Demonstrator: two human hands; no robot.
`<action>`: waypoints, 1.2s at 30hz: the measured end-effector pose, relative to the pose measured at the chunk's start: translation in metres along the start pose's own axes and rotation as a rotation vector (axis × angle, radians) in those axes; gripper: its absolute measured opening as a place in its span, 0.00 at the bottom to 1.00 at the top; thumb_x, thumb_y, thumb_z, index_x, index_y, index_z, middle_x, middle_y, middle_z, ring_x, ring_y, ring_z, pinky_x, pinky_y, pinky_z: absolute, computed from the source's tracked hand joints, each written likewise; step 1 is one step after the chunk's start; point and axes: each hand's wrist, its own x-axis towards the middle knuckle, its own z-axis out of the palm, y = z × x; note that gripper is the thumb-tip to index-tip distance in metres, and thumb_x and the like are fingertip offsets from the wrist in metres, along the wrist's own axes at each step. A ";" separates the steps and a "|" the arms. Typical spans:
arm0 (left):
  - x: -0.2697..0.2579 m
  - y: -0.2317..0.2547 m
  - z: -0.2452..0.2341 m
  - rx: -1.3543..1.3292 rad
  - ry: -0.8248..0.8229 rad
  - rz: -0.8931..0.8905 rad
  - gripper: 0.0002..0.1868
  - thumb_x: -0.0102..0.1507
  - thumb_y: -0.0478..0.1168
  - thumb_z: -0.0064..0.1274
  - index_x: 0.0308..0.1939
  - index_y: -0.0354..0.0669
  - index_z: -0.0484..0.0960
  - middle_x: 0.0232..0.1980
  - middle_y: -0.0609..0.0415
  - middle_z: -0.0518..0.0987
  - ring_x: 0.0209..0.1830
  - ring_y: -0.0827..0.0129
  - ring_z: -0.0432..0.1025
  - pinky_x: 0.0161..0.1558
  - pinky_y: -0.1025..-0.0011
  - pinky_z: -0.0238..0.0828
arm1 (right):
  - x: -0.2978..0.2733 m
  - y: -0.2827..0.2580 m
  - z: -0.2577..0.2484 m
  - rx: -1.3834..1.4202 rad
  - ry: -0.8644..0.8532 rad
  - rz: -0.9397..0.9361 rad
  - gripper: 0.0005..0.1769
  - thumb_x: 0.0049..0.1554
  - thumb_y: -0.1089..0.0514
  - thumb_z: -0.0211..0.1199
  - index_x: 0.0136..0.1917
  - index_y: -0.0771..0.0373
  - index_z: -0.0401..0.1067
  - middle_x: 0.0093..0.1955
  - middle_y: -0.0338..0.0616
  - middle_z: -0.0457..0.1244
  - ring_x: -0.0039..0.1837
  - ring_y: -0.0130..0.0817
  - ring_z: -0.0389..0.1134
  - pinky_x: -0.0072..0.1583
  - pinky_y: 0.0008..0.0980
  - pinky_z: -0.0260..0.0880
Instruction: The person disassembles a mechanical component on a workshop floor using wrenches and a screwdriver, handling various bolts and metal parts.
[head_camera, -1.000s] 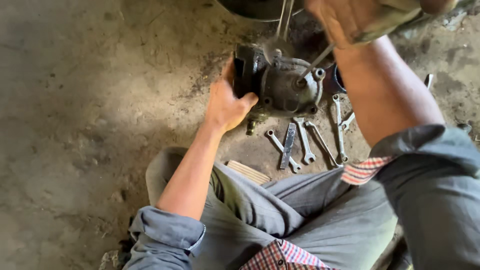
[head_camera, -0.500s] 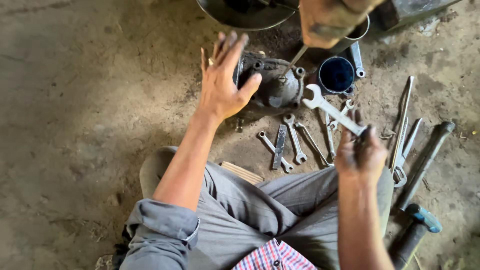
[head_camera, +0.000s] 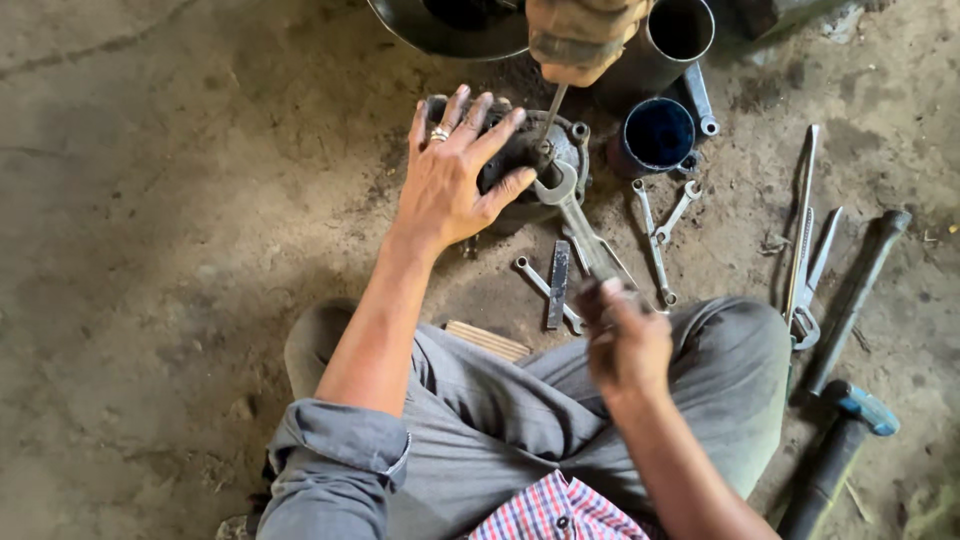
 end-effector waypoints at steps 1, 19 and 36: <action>-0.002 0.001 0.001 -0.001 0.007 0.003 0.33 0.67 0.66 0.51 0.72 0.58 0.74 0.74 0.40 0.69 0.81 0.46 0.55 0.79 0.45 0.34 | -0.011 0.007 0.004 -0.070 0.014 0.072 0.07 0.62 0.66 0.62 0.53 0.70 0.70 0.48 0.51 0.68 0.49 0.42 0.71 0.54 0.39 0.77; -0.002 0.000 -0.003 -0.074 -0.022 0.048 0.21 0.72 0.57 0.47 0.69 0.70 0.77 0.76 0.54 0.69 0.81 0.54 0.54 0.79 0.40 0.27 | -0.034 0.034 0.083 -0.431 -0.597 0.131 0.14 0.66 0.62 0.54 0.64 0.66 0.63 0.48 0.48 0.69 0.48 0.34 0.73 0.49 0.30 0.75; -0.003 -0.005 0.000 -0.102 -0.024 0.091 0.22 0.70 0.56 0.51 0.69 0.71 0.76 0.76 0.56 0.70 0.82 0.57 0.54 0.78 0.39 0.27 | -0.035 0.055 0.126 -0.323 -0.537 0.068 0.15 0.66 0.60 0.55 0.64 0.67 0.61 0.48 0.46 0.68 0.47 0.33 0.73 0.49 0.35 0.79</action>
